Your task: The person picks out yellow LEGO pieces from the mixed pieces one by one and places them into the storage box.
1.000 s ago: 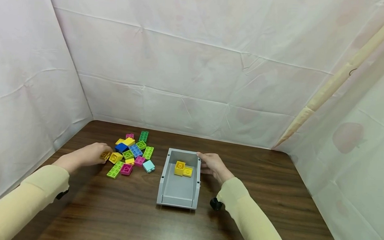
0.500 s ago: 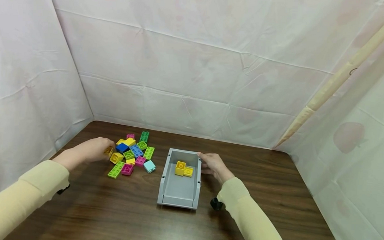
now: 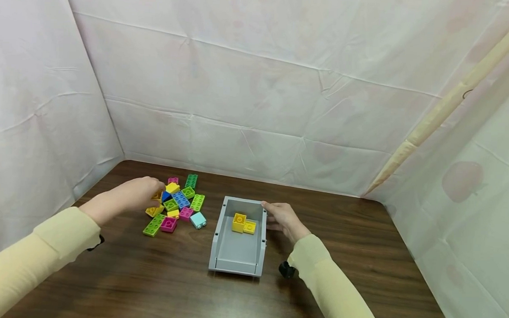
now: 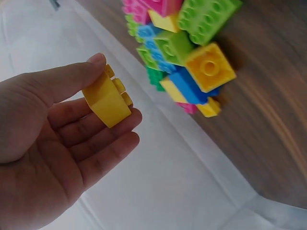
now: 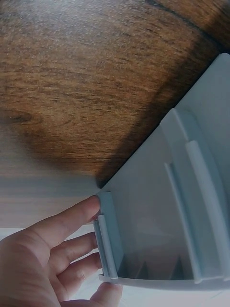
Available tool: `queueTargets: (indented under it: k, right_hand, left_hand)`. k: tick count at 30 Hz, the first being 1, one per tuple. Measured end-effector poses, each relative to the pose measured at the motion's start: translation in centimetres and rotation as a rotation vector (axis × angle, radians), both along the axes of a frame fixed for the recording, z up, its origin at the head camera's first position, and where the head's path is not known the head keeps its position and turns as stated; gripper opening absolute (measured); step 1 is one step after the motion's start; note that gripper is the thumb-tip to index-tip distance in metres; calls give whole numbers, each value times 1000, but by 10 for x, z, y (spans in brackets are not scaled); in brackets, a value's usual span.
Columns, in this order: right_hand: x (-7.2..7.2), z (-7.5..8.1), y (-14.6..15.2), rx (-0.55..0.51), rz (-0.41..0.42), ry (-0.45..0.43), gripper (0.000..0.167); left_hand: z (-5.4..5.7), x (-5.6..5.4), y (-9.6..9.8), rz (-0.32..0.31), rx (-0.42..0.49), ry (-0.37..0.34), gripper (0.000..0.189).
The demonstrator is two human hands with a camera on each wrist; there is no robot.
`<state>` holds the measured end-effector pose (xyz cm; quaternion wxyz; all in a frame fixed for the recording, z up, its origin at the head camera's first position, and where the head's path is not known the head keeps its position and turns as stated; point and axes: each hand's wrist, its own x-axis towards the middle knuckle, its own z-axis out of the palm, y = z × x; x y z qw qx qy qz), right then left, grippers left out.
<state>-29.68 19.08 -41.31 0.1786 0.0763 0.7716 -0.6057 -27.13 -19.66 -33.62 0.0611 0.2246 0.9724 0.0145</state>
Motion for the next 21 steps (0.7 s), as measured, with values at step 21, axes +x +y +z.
queueTargets:
  k: [21]
  right_hand:
    - [0,0,0,0,-8,7,47]
  left_hand:
    - [31,23,68,-150,4,106,32]
